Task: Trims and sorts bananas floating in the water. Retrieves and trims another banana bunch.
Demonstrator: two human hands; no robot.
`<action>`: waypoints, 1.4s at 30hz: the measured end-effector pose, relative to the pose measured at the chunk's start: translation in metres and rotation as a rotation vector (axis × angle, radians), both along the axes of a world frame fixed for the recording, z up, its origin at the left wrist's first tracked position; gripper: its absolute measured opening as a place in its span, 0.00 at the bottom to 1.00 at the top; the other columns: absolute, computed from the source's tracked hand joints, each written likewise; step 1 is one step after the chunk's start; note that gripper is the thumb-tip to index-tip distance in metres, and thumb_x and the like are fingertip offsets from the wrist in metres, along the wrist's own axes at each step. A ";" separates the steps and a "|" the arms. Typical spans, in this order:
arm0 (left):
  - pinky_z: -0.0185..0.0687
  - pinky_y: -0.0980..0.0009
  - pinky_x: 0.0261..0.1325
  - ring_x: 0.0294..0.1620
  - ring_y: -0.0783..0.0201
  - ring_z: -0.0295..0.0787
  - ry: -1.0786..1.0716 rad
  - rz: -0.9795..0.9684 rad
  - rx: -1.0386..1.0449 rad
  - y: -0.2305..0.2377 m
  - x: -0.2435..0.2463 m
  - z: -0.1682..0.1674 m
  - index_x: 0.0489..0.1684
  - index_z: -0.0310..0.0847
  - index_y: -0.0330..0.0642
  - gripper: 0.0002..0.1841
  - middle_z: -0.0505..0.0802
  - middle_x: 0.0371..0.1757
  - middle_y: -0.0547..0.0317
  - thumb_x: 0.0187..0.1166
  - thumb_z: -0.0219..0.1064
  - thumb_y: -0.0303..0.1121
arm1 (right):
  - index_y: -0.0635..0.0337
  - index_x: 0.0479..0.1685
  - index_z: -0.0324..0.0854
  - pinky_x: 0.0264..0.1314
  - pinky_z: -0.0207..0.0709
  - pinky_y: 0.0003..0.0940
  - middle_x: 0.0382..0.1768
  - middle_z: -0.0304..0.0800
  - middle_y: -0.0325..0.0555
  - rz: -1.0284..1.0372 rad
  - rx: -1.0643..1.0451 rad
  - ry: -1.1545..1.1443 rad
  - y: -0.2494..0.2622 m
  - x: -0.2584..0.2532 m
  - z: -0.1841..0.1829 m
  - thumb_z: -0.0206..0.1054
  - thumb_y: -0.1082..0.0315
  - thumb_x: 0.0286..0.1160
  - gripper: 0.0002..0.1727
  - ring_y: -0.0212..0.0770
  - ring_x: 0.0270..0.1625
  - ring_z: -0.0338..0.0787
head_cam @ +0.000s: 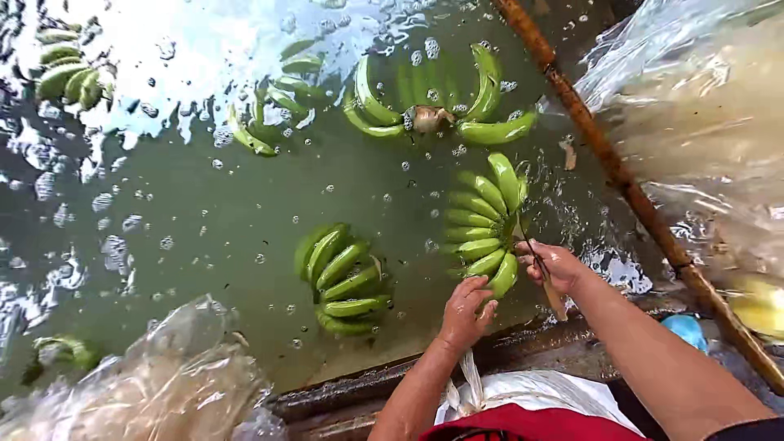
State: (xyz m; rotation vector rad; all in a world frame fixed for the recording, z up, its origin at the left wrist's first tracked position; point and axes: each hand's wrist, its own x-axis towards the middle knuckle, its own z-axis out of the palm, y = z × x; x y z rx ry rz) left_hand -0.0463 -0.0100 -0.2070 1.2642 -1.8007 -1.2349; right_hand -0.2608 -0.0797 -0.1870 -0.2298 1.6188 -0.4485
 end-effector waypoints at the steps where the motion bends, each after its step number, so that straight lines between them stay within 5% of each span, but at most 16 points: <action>1: 0.74 0.47 0.79 0.72 0.32 0.83 -0.044 0.098 0.001 -0.002 0.001 -0.004 0.46 0.90 0.21 0.11 0.89 0.65 0.27 0.74 0.67 0.22 | 0.55 0.70 0.72 0.17 0.64 0.19 0.28 0.77 0.34 -0.012 0.014 0.004 0.002 -0.002 -0.004 0.39 0.55 0.99 0.21 0.26 0.15 0.67; 3: 0.64 0.45 0.85 0.77 0.30 0.77 -0.202 0.215 0.126 -0.020 0.006 -0.005 0.58 0.84 0.18 0.18 0.84 0.71 0.23 0.78 0.66 0.26 | 0.55 0.73 0.70 0.17 0.64 0.20 0.29 0.72 0.35 -0.020 0.027 0.013 0.006 -0.002 -0.008 0.38 0.54 0.99 0.22 0.27 0.16 0.66; 5: 0.53 0.48 0.91 0.87 0.34 0.65 -0.368 0.113 0.408 -0.054 0.015 0.000 0.78 0.69 0.21 0.33 0.73 0.82 0.25 0.83 0.67 0.40 | 0.56 0.73 0.70 0.17 0.63 0.20 0.28 0.71 0.35 -0.036 0.025 0.017 0.010 -0.002 -0.010 0.38 0.54 0.99 0.22 0.27 0.15 0.65; 8: 0.59 0.45 0.88 0.86 0.37 0.67 -0.498 -0.103 0.620 -0.097 0.017 -0.004 0.85 0.62 0.25 0.45 0.72 0.83 0.26 0.77 0.73 0.53 | 0.57 0.75 0.69 0.16 0.63 0.21 0.29 0.73 0.36 -0.005 0.005 0.007 0.011 -0.002 -0.008 0.36 0.55 0.99 0.24 0.27 0.15 0.65; 15: 0.68 0.39 0.81 0.78 0.37 0.77 -0.575 -0.301 0.595 -0.122 -0.012 -0.005 0.81 0.68 0.32 0.49 0.82 0.74 0.31 0.64 0.82 0.58 | 0.63 0.74 0.68 0.20 0.65 0.20 0.27 0.70 0.36 0.157 -0.061 0.014 -0.001 0.007 0.008 0.38 0.55 0.99 0.24 0.27 0.16 0.66; 19: 0.67 0.37 0.80 0.77 0.37 0.78 -0.642 -0.401 0.592 -0.134 -0.009 0.000 0.75 0.76 0.35 0.43 0.85 0.71 0.34 0.64 0.83 0.55 | 0.60 0.83 0.65 0.28 0.71 0.23 0.45 0.79 0.44 0.325 -0.067 -0.027 0.003 0.005 0.014 0.37 0.55 0.99 0.26 0.28 0.24 0.73; 23: 0.71 0.39 0.77 0.71 0.40 0.83 -0.499 -0.315 0.715 -0.135 0.001 0.002 0.64 0.84 0.33 0.32 0.89 0.64 0.34 0.67 0.83 0.48 | 0.64 0.81 0.65 0.46 0.76 0.29 0.56 0.77 0.52 0.583 -0.114 0.016 0.011 -0.004 0.015 0.37 0.62 0.99 0.24 0.34 0.39 0.79; 25: 0.72 0.42 0.77 0.69 0.42 0.84 -0.446 -0.264 0.729 -0.131 0.007 0.007 0.61 0.85 0.31 0.29 0.89 0.62 0.34 0.68 0.83 0.44 | 0.68 0.79 0.68 0.58 0.77 0.40 0.64 0.78 0.62 0.759 -0.161 0.127 0.010 -0.009 0.013 0.39 0.67 0.97 0.23 0.46 0.51 0.83; 27: 0.72 0.45 0.77 0.70 0.43 0.83 -0.418 -0.224 0.724 -0.126 0.014 0.010 0.59 0.86 0.30 0.28 0.89 0.63 0.35 0.67 0.84 0.42 | 0.73 0.77 0.71 0.73 0.73 0.53 0.72 0.76 0.71 0.925 -0.206 0.221 0.008 -0.011 0.012 0.43 0.70 0.96 0.22 0.61 0.67 0.83; 30: 0.70 0.49 0.80 0.74 0.46 0.79 -0.390 -0.194 0.734 -0.120 0.028 0.011 0.61 0.84 0.28 0.28 0.85 0.69 0.35 0.67 0.84 0.39 | 0.70 0.84 0.66 0.84 0.63 0.60 0.75 0.77 0.73 1.087 -0.266 0.321 0.009 -0.006 0.007 0.44 0.69 0.95 0.24 0.68 0.78 0.77; 37: 0.73 0.56 0.77 0.69 0.51 0.81 -0.322 -0.158 0.687 -0.108 0.054 0.012 0.56 0.85 0.25 0.25 0.86 0.66 0.36 0.65 0.84 0.33 | 0.48 0.97 0.50 0.77 0.67 0.68 0.68 0.83 0.73 1.314 -0.370 0.393 0.005 0.014 0.007 0.44 0.75 0.91 0.34 0.74 0.73 0.80; 42: 0.72 0.54 0.77 0.70 0.49 0.81 -0.317 -0.137 0.674 -0.105 0.064 0.013 0.57 0.86 0.26 0.25 0.86 0.66 0.35 0.65 0.84 0.34 | 0.44 0.97 0.49 0.70 0.70 0.69 0.62 0.85 0.75 1.432 -0.392 0.429 -0.002 0.023 0.015 0.47 0.80 0.86 0.39 0.77 0.68 0.82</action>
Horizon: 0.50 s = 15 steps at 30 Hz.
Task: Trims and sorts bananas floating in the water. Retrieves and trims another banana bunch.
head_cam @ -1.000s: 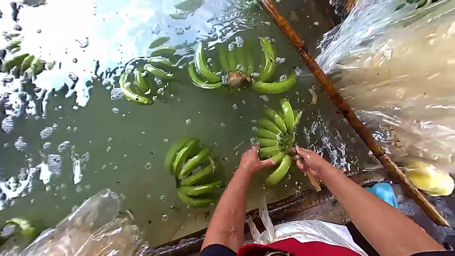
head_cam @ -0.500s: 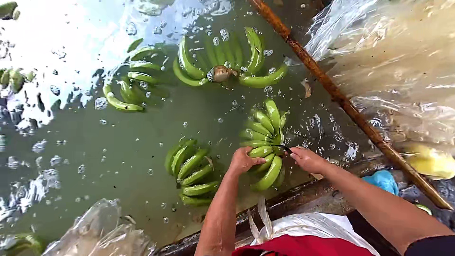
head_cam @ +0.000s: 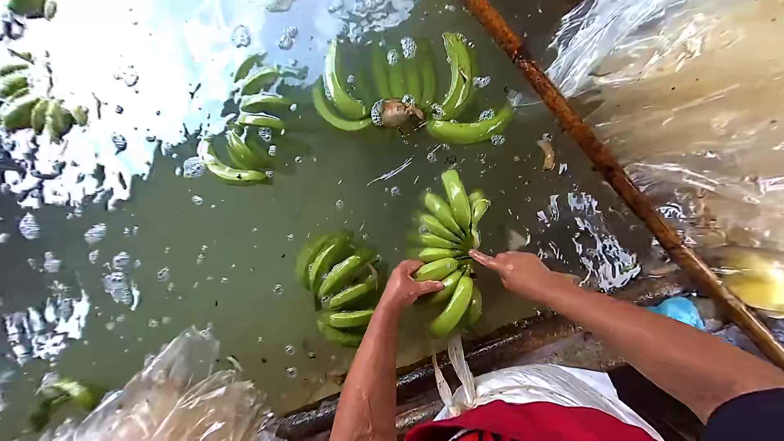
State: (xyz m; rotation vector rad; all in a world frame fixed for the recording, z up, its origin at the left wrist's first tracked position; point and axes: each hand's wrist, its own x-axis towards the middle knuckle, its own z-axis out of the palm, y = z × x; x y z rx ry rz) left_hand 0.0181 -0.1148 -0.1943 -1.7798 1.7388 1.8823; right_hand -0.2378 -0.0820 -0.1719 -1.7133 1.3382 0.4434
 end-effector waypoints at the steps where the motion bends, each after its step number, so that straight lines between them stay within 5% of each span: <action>1: 0.73 0.55 0.77 0.70 0.50 0.81 0.001 0.010 0.001 0.000 0.001 0.000 0.58 0.86 0.26 0.26 0.86 0.66 0.35 0.65 0.84 0.34 | 0.43 0.97 0.48 0.69 0.70 0.69 0.62 0.84 0.76 0.018 0.007 0.016 -0.002 0.003 0.003 0.47 0.80 0.86 0.39 0.78 0.67 0.82; 6: 0.72 0.54 0.78 0.69 0.49 0.82 -0.008 0.004 -0.017 0.002 0.006 -0.016 0.57 0.86 0.26 0.26 0.88 0.64 0.35 0.64 0.85 0.35 | 0.46 0.98 0.44 0.73 0.68 0.70 0.68 0.79 0.78 0.062 0.123 0.061 -0.010 0.022 0.000 0.45 0.79 0.89 0.38 0.78 0.72 0.78; 9: 0.68 0.40 0.80 0.74 0.40 0.80 -0.244 -0.319 -0.016 -0.007 -0.013 -0.014 0.62 0.85 0.31 0.29 0.88 0.66 0.34 0.70 0.81 0.46 | 0.70 0.79 0.72 0.71 0.71 0.69 0.68 0.82 0.74 0.132 0.221 0.193 -0.036 0.058 0.015 0.49 0.74 0.91 0.22 0.73 0.73 0.80; 11: 0.66 0.38 0.80 0.76 0.37 0.78 -0.388 -0.551 -0.127 -0.019 -0.036 0.032 0.62 0.86 0.34 0.28 0.88 0.67 0.35 0.75 0.76 0.49 | 0.77 0.60 0.82 0.66 0.75 0.67 0.64 0.84 0.71 0.268 0.198 0.317 -0.070 0.088 0.054 0.54 0.75 0.87 0.15 0.69 0.70 0.83; 13: 0.71 0.38 0.75 0.69 0.36 0.83 -0.425 -0.591 -0.320 -0.017 -0.034 0.103 0.54 0.89 0.33 0.23 0.91 0.57 0.35 0.76 0.75 0.47 | 0.70 0.68 0.81 0.64 0.74 0.71 0.59 0.87 0.72 0.256 -0.021 0.168 -0.096 0.080 0.100 0.55 0.77 0.87 0.17 0.73 0.67 0.84; 15: 0.80 0.37 0.59 0.52 0.35 0.89 -0.444 -0.482 -0.661 -0.016 -0.003 0.160 0.37 0.88 0.32 0.21 0.92 0.41 0.37 0.71 0.80 0.47 | 0.58 0.90 0.64 0.64 0.72 0.74 0.57 0.88 0.74 0.118 -0.258 -0.020 -0.117 0.049 0.127 0.51 0.71 0.91 0.28 0.76 0.64 0.85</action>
